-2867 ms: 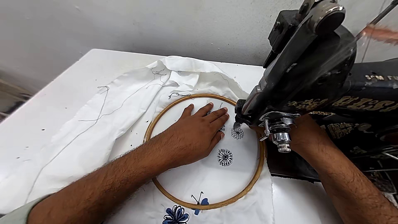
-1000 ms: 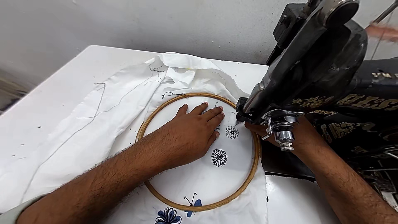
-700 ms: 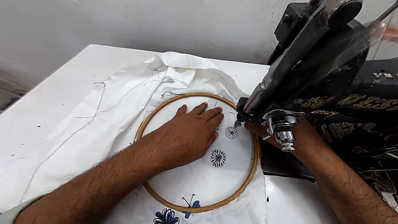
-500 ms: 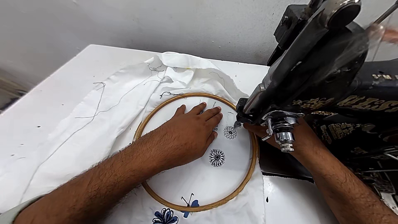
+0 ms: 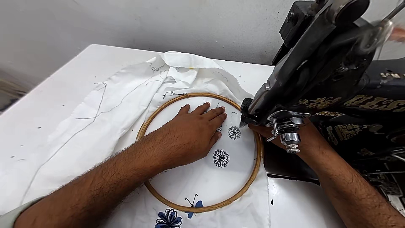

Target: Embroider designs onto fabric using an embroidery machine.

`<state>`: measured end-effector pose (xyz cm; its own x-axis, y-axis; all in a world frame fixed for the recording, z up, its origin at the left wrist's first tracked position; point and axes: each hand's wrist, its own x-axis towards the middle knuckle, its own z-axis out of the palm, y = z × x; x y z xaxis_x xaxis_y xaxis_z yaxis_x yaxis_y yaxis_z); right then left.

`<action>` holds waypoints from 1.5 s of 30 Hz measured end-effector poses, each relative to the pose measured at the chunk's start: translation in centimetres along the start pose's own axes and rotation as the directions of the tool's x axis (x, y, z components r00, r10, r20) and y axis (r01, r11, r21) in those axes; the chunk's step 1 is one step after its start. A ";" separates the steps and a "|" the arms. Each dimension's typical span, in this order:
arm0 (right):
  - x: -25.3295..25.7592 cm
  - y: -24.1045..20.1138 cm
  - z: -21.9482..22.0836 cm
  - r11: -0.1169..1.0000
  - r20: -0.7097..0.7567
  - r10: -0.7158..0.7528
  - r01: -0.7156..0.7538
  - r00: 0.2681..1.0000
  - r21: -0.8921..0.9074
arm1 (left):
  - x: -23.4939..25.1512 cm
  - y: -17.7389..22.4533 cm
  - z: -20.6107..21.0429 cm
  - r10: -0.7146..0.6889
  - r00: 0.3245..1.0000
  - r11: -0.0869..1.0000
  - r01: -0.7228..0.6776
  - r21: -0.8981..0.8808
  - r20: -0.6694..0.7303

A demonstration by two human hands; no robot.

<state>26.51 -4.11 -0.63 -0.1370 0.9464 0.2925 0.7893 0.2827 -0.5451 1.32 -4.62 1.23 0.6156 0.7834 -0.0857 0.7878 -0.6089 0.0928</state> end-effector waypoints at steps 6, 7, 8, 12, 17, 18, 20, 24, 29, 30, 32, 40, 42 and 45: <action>0.1 0.0 -0.3 0.997 -0.016 -0.067 0.068 0.998 0.044 | 0.2 0.0 0.0 0.010 1.000 1.000 -0.010 0.006 -0.010; 0.1 -0.2 -0.5 0.997 -0.009 -0.063 0.063 0.998 0.052 | 0.2 0.0 0.0 0.012 1.000 1.000 -0.012 0.008 -0.012; 0.0 -0.5 -0.7 0.997 -0.007 -0.060 0.060 0.998 0.057 | 0.2 0.0 0.0 0.013 1.000 1.000 -0.013 0.010 -0.011; -0.3 -1.0 -1.0 0.998 -0.044 -0.049 0.051 0.998 0.043 | 0.2 -0.1 -0.1 0.009 1.000 1.000 -0.009 0.005 -0.008; -0.3 -1.1 -1.0 1.000 0.023 -0.017 0.016 1.000 0.012 | 0.2 -0.1 0.1 0.010 1.000 1.000 -0.010 0.007 -0.010; -0.4 -1.1 -0.9 1.000 0.010 -0.017 0.017 1.000 0.020 | 0.2 -0.1 0.1 0.008 1.000 1.000 -0.008 0.002 -0.010; -0.4 -1.1 -0.6 0.999 -0.019 -0.006 0.007 1.000 0.032 | 0.1 0.0 0.0 0.003 1.000 1.000 -0.003 0.000 -0.010; -0.3 -0.8 -0.3 0.998 -0.041 -0.026 0.028 0.999 0.060 | 0.1 0.0 -0.1 -0.002 1.000 1.000 0.002 0.004 0.000; -0.6 -0.9 -0.5 0.999 -0.038 -0.042 0.043 0.998 0.032 | 0.1 -0.1 0.1 0.011 1.000 1.000 -0.011 -0.004 -0.014; -0.6 -0.8 -0.4 0.999 -0.038 -0.045 0.046 0.998 0.017 | 0.1 -0.1 0.1 0.011 1.000 1.000 -0.011 -0.004 -0.017; -0.5 -0.5 -0.3 0.997 -0.050 -0.070 0.070 0.996 0.016 | 0.1 -0.1 0.1 0.009 1.000 1.000 -0.009 -0.006 -0.020; -0.3 -0.6 -0.3 0.997 -0.047 -0.073 0.075 0.996 0.031 | 0.1 0.0 0.0 0.006 1.000 1.000 -0.006 -0.004 -0.010; -0.2 -0.3 -0.1 0.996 -0.044 -0.076 0.077 0.996 0.034 | 0.2 0.0 0.0 0.003 1.000 1.000 -0.003 -0.001 -0.006; -0.3 -0.6 -0.4 0.997 -0.021 -0.050 0.051 0.999 0.060 | 0.2 -0.2 0.0 0.011 1.000 1.000 -0.011 -0.008 -0.023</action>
<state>26.33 -4.64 -0.12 -0.1638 0.9277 0.3355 0.7437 0.3395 -0.5759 1.25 -4.33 1.17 0.6232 0.7796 -0.0622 0.7810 -0.6163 0.1015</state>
